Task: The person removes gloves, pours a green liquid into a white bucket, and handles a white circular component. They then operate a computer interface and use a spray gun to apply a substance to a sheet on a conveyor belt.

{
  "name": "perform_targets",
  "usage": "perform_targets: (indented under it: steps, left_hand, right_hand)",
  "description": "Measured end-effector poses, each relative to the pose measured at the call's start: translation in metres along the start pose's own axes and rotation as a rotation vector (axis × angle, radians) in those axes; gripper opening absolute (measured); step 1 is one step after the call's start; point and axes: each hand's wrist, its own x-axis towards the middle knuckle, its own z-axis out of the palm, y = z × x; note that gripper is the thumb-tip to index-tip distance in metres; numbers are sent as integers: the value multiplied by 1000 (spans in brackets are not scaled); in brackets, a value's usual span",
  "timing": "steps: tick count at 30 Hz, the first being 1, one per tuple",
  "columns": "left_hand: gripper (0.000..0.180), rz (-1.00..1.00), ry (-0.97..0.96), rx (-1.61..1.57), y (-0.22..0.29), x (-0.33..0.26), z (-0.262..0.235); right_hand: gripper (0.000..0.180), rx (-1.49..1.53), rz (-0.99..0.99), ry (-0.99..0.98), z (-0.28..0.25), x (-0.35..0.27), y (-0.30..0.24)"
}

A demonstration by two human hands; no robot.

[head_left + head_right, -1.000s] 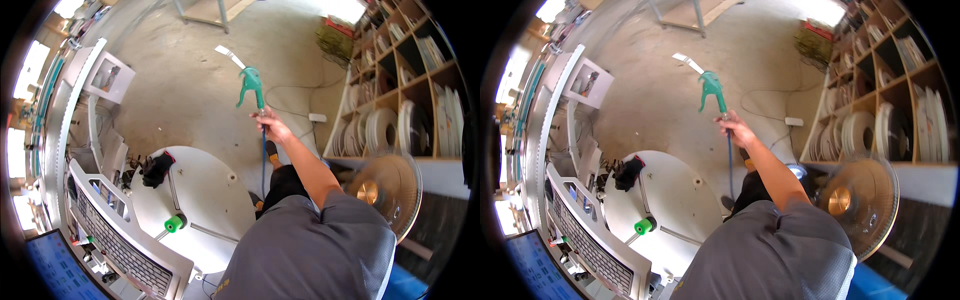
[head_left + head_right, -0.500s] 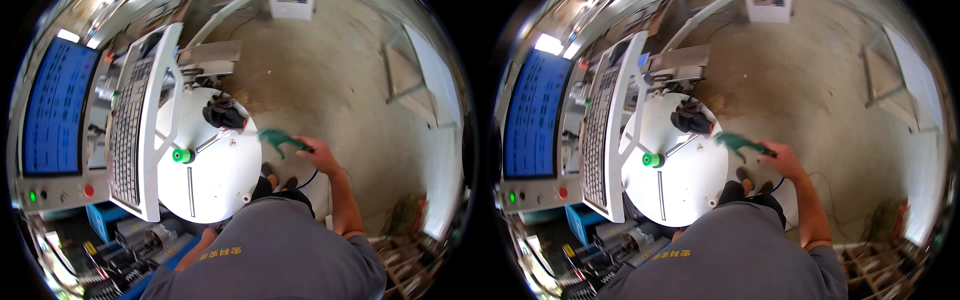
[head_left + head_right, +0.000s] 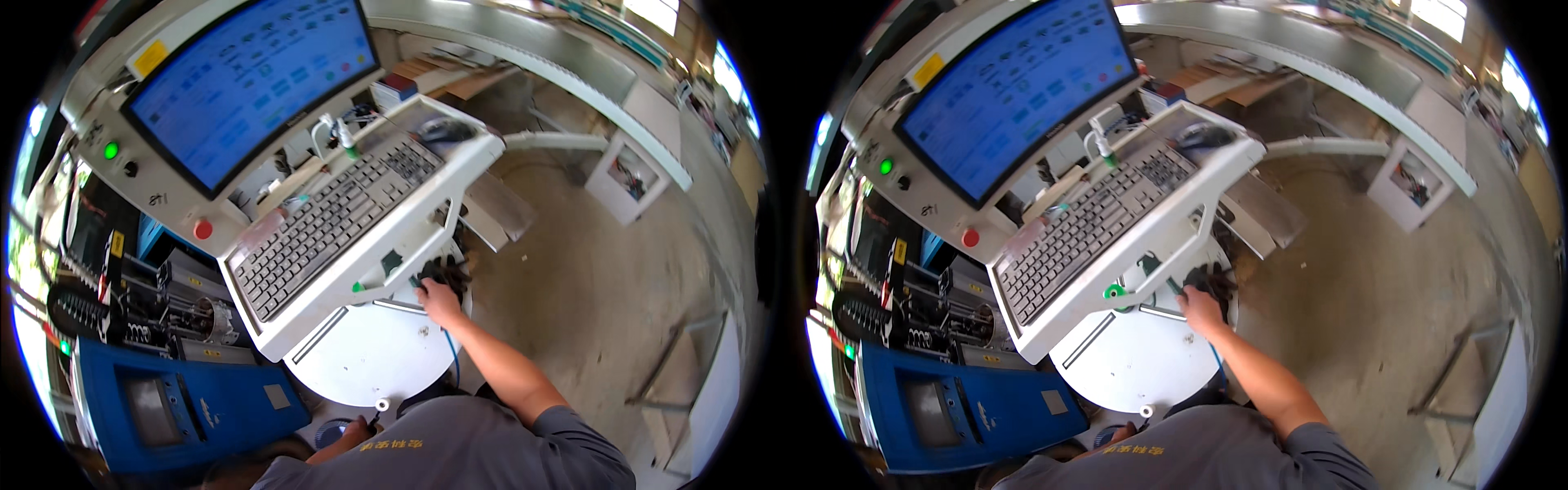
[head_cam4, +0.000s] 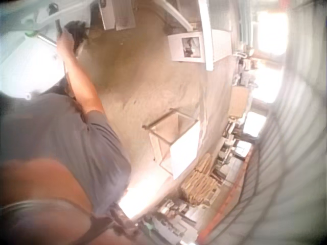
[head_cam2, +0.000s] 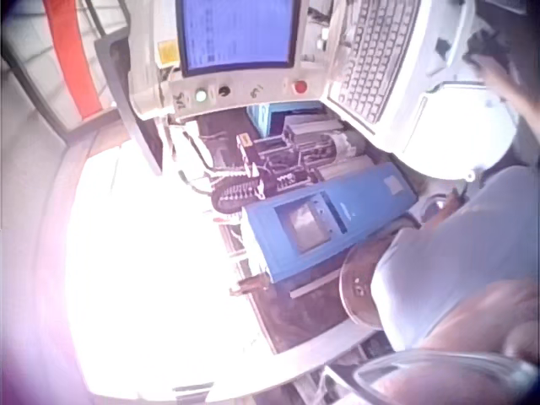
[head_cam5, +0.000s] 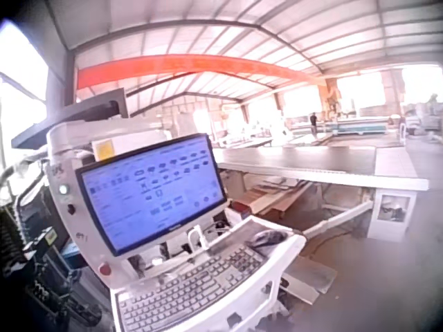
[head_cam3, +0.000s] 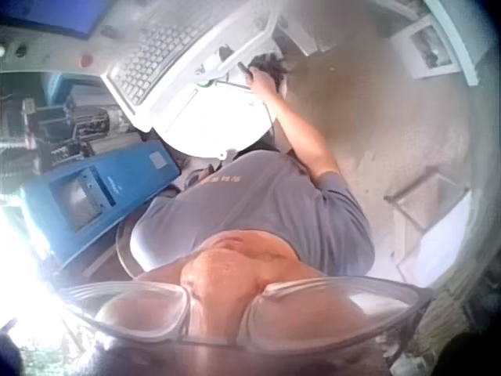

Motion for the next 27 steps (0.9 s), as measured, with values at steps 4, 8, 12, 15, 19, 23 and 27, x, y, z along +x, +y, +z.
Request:
perform_targets:
  steps: [4, 8, 12, 15, 19, 23, 27]
  left_hand:
    - [62, -91, 144, -250, 19, -28, 44]
    - [64, -282, 168, -362, 57, -48, 88]
    - [60, -439, 277, -466, 107, -63, 145]
    - [62, -600, 284, -586, 156, -98, 186]
    - [66, -640, 304, -673, 219, -89, 193]
    - [67, -629, 247, -740, 241, -71, 228]
    - [69, -612, 211, -834, 253, -60, 240]
  right_hand:
    - [29, -106, -125, -132, 28, 48, -20]
    - [42, -339, -380, -350, 6, 58, -25]
    - [45, -36, -548, -1507, -146, 48, -56]
    - [31, 313, -707, -1083, -262, 72, -123]
    - [32, -21, -1144, 69, -291, 184, -130]
    - [35, -204, -1138, 82, -272, 231, -121]
    - [33, -213, -1077, 60, -265, 233, -118]
